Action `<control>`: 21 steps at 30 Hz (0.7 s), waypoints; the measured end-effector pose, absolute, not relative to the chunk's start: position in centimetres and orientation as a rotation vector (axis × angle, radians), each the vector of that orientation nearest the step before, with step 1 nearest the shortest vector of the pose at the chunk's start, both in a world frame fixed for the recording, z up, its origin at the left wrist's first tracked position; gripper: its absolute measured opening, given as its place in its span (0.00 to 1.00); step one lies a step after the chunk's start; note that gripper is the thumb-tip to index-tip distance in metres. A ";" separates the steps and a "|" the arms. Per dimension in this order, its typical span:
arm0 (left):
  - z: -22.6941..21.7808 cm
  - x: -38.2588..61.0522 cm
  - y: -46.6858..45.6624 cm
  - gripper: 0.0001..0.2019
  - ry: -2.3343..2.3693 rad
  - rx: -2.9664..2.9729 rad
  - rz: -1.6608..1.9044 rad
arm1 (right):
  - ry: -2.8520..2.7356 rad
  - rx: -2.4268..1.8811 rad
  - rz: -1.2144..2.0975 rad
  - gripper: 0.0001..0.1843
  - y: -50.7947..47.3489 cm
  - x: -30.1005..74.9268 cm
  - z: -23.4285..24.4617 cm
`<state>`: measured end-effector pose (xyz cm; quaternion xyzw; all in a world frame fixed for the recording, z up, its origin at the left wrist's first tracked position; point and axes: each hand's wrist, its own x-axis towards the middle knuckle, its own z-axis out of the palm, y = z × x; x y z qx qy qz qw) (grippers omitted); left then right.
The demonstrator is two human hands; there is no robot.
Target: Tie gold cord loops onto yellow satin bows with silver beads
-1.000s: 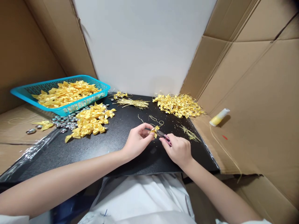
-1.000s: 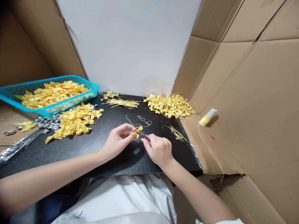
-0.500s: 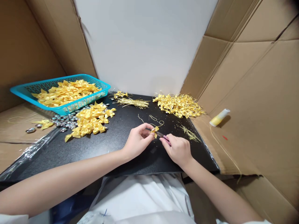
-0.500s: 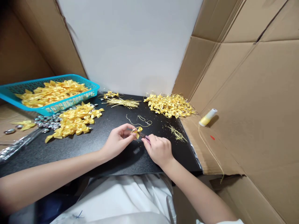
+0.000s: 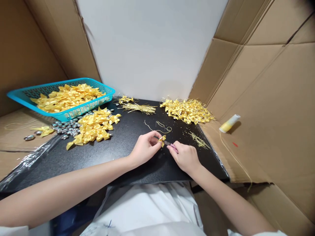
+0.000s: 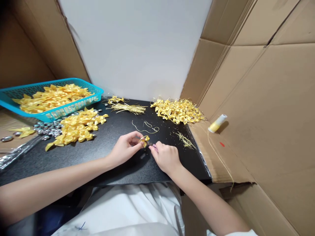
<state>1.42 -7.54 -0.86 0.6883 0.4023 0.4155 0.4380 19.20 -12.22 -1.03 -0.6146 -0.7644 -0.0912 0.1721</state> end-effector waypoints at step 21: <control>-0.2 -0.8 -3.7 0.13 1.058 1.399 1.283 | -0.911 -0.946 1.835 0.28 -11.7 17.8 -1.4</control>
